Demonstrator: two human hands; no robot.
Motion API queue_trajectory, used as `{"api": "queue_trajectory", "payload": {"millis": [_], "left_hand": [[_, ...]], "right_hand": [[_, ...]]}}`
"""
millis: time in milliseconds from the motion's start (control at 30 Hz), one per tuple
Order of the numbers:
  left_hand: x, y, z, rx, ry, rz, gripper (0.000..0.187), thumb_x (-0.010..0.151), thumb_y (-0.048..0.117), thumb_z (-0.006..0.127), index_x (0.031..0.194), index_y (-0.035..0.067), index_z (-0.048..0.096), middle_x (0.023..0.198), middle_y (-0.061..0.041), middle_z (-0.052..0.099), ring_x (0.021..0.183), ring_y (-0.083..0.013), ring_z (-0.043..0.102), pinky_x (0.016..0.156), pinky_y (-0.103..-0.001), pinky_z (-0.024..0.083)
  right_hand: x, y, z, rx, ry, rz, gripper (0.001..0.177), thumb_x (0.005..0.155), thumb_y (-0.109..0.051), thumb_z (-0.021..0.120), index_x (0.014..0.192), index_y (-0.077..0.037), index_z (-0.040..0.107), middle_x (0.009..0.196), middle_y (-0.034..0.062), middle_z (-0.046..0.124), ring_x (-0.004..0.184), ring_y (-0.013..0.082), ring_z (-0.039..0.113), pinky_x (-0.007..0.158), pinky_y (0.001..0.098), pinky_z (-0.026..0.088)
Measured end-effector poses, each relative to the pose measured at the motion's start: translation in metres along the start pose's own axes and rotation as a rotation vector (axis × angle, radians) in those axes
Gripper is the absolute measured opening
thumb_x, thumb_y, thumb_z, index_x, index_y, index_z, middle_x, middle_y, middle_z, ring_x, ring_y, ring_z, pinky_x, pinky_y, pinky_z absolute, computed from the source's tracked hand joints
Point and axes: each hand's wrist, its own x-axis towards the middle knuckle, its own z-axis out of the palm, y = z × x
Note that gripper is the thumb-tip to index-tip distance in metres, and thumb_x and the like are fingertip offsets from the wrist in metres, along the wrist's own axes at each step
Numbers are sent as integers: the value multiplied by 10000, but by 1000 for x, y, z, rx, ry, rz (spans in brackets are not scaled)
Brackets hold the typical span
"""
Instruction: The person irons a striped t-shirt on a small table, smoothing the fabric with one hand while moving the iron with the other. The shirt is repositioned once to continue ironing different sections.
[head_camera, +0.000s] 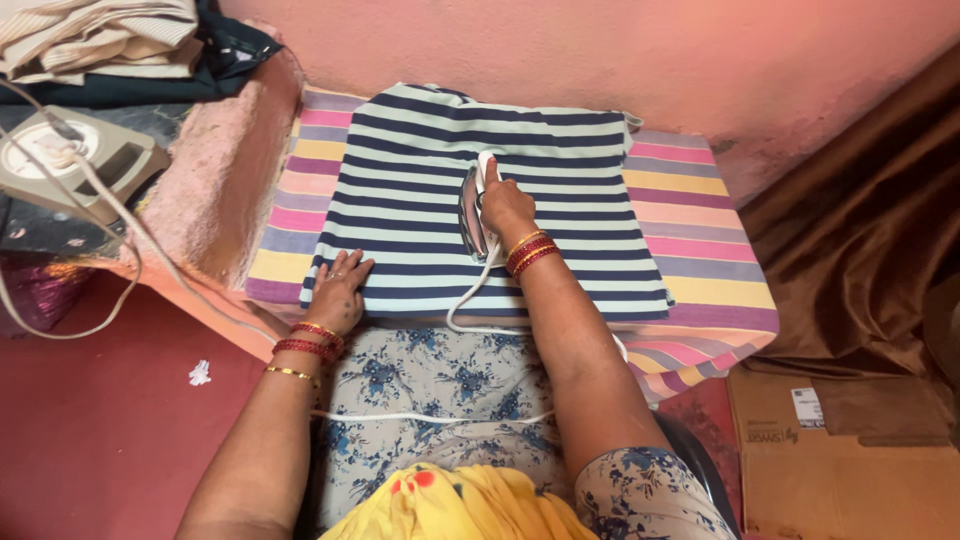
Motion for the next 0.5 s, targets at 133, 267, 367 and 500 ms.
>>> {"api": "queue_trajectory", "payload": {"millis": [133, 267, 367, 500], "left_hand": [[-2, -2, 1, -17, 13, 4, 653, 817, -23, 512, 1442, 164, 547, 1613, -92, 395, 1541, -283, 256, 1258, -524, 131], [-3, -3, -1, -18, 12, 26, 646, 826, -19, 513, 1447, 155, 541, 1609, -103, 388, 1536, -296, 250, 1249, -533, 129], [-3, -2, -2, -10, 3, 18, 638, 836, -21, 503, 1447, 156, 543, 1613, -91, 391, 1542, -289, 247, 1254, -526, 131], [-3, 1, -4, -10, -17, 7, 639, 844, -22, 493, 1454, 160, 537, 1621, -85, 379, 1547, -279, 233, 1263, -509, 116]], "right_hand": [[0, 24, -5, 29, 46, 34, 863, 950, -133, 589, 1658, -197, 100, 1346, 232, 601, 1151, 359, 678, 928, 453, 566], [4, 51, -8, 33, 63, 80, 860, 944, -117, 594, 1658, -180, 120, 1347, 231, 607, 1156, 352, 680, 941, 454, 560], [8, 71, -10, 27, 58, 115, 866, 937, -110, 598, 1656, -181, 121, 1366, 238, 596, 1167, 347, 675, 954, 444, 558], [13, 93, -13, 21, 73, 164, 832, 961, -138, 585, 1647, -190, 116, 1385, 246, 572, 1194, 369, 644, 962, 448, 545]]}}
